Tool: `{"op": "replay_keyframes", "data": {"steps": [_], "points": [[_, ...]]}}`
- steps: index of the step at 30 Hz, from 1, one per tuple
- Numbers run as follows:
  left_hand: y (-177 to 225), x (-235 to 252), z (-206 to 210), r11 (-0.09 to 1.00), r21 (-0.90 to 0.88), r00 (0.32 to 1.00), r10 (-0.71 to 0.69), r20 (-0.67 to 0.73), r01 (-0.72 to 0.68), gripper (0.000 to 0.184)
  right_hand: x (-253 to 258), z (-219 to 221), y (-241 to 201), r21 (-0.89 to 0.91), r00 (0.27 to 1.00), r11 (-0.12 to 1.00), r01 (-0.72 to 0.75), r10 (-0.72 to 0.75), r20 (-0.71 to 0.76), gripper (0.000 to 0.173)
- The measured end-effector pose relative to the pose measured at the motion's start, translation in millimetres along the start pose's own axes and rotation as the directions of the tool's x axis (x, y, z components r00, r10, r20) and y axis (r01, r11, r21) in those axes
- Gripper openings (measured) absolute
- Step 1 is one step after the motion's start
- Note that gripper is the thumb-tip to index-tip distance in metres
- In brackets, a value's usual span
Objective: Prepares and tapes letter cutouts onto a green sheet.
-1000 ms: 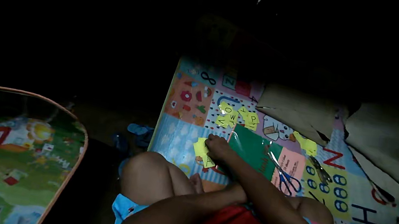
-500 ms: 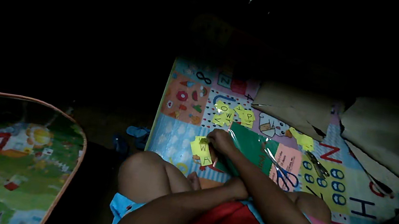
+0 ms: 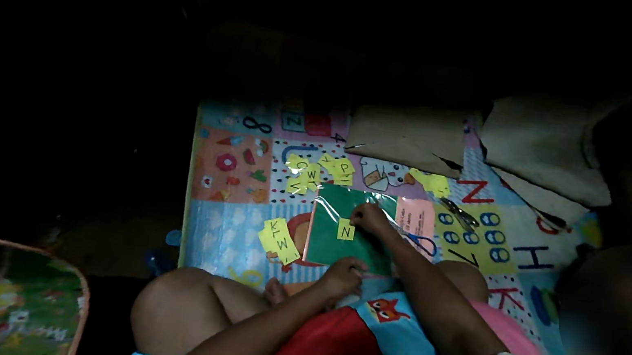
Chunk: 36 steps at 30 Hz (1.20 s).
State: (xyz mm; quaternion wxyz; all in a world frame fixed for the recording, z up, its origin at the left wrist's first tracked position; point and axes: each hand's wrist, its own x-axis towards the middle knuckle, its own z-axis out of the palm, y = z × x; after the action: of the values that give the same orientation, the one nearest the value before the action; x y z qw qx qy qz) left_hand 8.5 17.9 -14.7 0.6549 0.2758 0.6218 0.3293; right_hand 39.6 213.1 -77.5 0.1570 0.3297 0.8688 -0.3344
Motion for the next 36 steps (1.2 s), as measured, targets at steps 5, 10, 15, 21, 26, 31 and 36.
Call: {"op": "replay_keyframes", "data": {"steps": [5, 10, 15, 21, 26, 31, 36], "points": [[-0.4, -1.7, 0.6, 0.999, -0.045, 0.999, 0.000, -0.044, -0.002, 0.036, 1.4, 11.2, 2.0, -0.007, 1.000, 1.000, -0.024, 0.024, -0.016, 0.024], [1.4, -0.1, 0.4, 0.983, -0.181, 0.991, -0.028, -0.129, 0.004, 0.038, 0.7, 9.3, 1.8, 0.029, 0.999, 0.999, -0.023, 0.024, -0.042, 0.024], [5.9, -1.0, -3.7, 0.969, -0.245, 0.981, -0.070, -0.182, 0.024, 0.048, 4.7, 13.5, 5.6, 0.025, 0.998, 1.000, -0.011, 0.012, -0.066, 0.023], [3.5, -0.4, -9.5, 0.958, -0.284, 0.977, -0.087, -0.197, 0.028, 0.059, 10.0, 15.2, -0.6, 0.012, 0.996, 0.999, -0.034, 0.035, -0.084, 0.022], [1.2, 2.4, -16.5, 0.929, -0.371, 0.969, -0.080, -0.232, -0.013, 0.064, 12.1, 16.0, -3.2, 0.000, 0.994, 0.999, -0.039, 0.039, -0.102, 0.023], [0.7, 5.7, -27.0, 0.902, -0.430, 0.966, -0.072, -0.250, -0.044, 0.066, 15.8, 20.1, 2.3, -0.007, 0.987, 1.000, 0.005, -0.006, -0.159, 0.022], [4.0, 7.2, -29.6, 0.898, -0.440, 0.960, -0.094, -0.264, -0.033, 0.065, -11.2, 1.4, -5.1, 0.072, 0.993, 0.994, 0.086, -0.079, -0.093, 0.027]]}}
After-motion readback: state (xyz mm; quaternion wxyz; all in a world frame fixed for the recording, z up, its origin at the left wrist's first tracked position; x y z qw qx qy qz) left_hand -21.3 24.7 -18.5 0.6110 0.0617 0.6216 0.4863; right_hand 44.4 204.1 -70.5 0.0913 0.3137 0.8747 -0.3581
